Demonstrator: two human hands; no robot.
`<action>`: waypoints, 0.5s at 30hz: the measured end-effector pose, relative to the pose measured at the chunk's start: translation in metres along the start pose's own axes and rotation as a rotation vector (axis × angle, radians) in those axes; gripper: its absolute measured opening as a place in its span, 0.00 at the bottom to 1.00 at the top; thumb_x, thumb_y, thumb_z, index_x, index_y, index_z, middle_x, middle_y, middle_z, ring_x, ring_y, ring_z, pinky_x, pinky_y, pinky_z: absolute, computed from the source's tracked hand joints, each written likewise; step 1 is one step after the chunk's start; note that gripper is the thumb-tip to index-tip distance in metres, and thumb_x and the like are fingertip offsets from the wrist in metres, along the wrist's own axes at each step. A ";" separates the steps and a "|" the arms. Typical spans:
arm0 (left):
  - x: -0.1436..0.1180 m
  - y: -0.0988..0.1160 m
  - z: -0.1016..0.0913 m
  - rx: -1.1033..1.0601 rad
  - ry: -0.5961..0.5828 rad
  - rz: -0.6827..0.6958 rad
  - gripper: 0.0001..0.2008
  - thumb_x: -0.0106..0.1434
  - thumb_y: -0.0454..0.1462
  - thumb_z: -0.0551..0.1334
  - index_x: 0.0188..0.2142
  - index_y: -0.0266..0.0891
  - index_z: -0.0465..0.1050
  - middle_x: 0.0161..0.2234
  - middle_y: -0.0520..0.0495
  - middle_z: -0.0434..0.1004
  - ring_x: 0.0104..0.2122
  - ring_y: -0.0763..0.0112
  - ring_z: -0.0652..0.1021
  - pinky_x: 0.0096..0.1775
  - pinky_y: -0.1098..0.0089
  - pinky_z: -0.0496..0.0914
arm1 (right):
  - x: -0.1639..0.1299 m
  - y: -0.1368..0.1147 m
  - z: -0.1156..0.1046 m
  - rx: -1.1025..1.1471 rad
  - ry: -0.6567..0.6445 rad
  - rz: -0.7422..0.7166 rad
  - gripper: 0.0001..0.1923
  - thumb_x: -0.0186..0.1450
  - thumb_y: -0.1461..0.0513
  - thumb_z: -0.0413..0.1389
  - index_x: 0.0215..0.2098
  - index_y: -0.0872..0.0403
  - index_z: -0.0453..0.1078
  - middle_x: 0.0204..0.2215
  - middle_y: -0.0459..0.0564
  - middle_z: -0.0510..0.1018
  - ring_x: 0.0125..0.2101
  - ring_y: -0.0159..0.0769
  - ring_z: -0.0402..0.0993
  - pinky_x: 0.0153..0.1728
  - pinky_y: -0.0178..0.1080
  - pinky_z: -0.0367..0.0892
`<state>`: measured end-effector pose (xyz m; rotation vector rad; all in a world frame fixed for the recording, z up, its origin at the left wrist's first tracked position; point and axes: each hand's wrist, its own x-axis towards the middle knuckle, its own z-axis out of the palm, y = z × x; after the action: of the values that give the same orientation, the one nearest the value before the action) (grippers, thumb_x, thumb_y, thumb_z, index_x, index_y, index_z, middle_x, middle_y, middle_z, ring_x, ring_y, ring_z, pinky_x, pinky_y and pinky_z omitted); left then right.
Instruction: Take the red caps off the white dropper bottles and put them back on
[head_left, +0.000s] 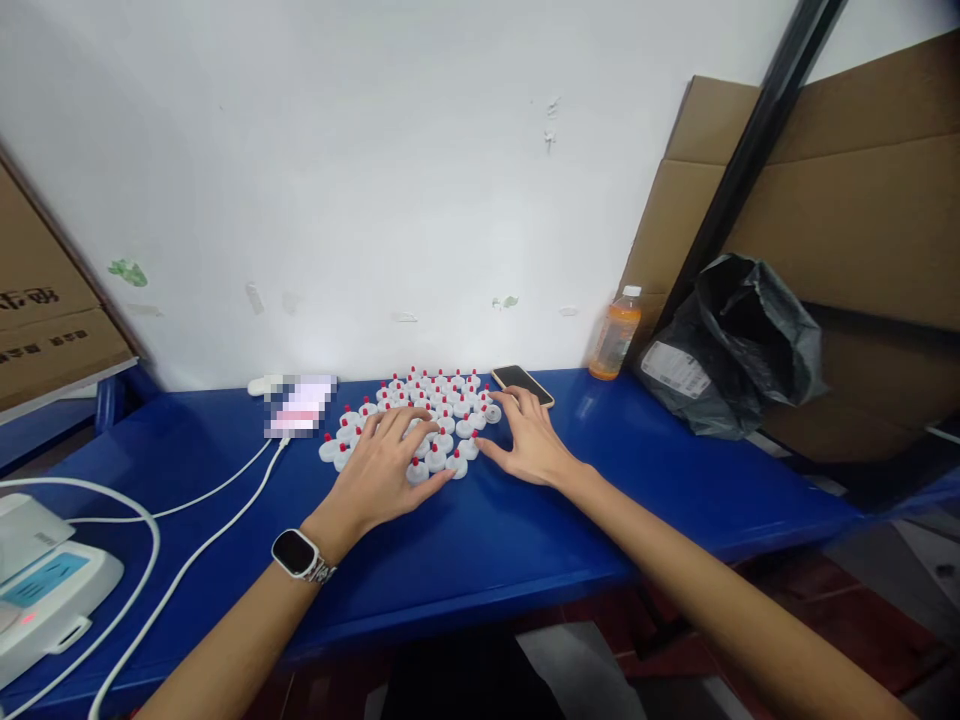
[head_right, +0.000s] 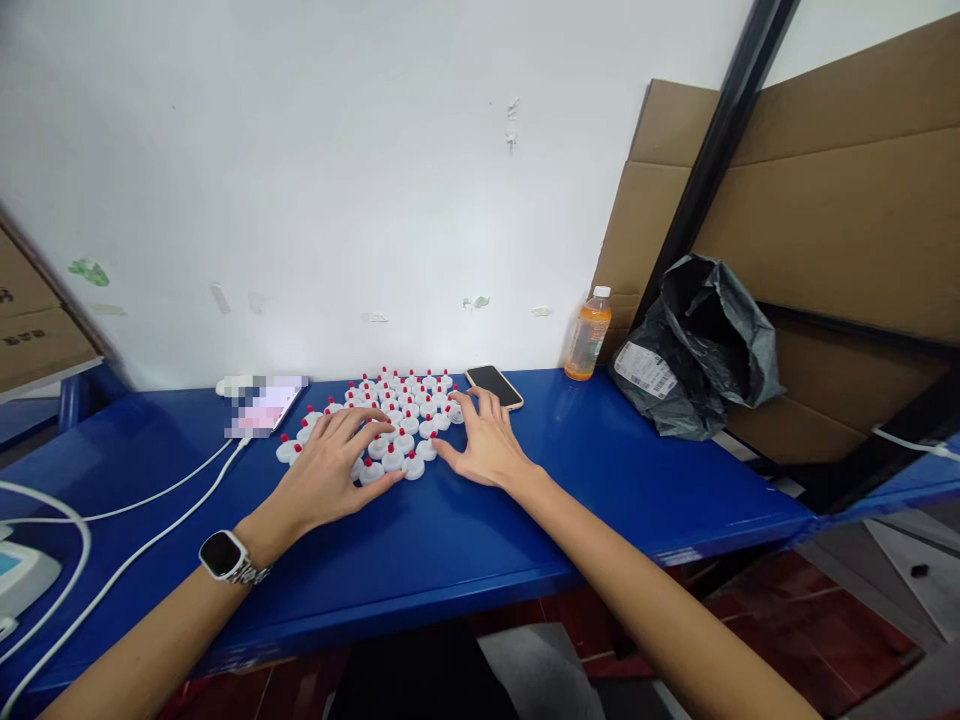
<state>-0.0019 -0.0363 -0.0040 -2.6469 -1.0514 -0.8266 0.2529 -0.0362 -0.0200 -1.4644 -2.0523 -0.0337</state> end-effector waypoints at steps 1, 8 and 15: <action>-0.001 -0.001 0.000 0.007 0.006 -0.007 0.21 0.64 0.51 0.61 0.51 0.42 0.69 0.53 0.40 0.71 0.54 0.51 0.70 0.55 0.49 0.63 | 0.002 0.002 0.003 0.003 -0.004 0.018 0.28 0.65 0.52 0.55 0.61 0.51 0.62 0.57 0.61 0.62 0.58 0.53 0.58 0.57 0.55 0.58; 0.001 -0.001 0.005 -0.007 -0.029 -0.004 0.19 0.66 0.49 0.59 0.50 0.42 0.68 0.53 0.41 0.70 0.54 0.54 0.70 0.55 0.51 0.64 | 0.024 0.012 0.022 0.007 0.055 0.084 0.17 0.69 0.52 0.52 0.52 0.49 0.73 0.45 0.55 0.70 0.47 0.47 0.64 0.49 0.50 0.59; 0.002 0.000 0.006 -0.029 -0.020 -0.011 0.15 0.67 0.48 0.59 0.46 0.43 0.70 0.51 0.42 0.72 0.53 0.54 0.71 0.54 0.51 0.65 | 0.039 0.014 0.024 0.082 0.031 0.095 0.08 0.68 0.57 0.55 0.37 0.51 0.75 0.37 0.51 0.75 0.43 0.44 0.64 0.46 0.47 0.55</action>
<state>0.0023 -0.0329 -0.0078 -2.6815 -1.0682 -0.8256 0.2463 0.0108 -0.0248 -1.4995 -1.9336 0.0654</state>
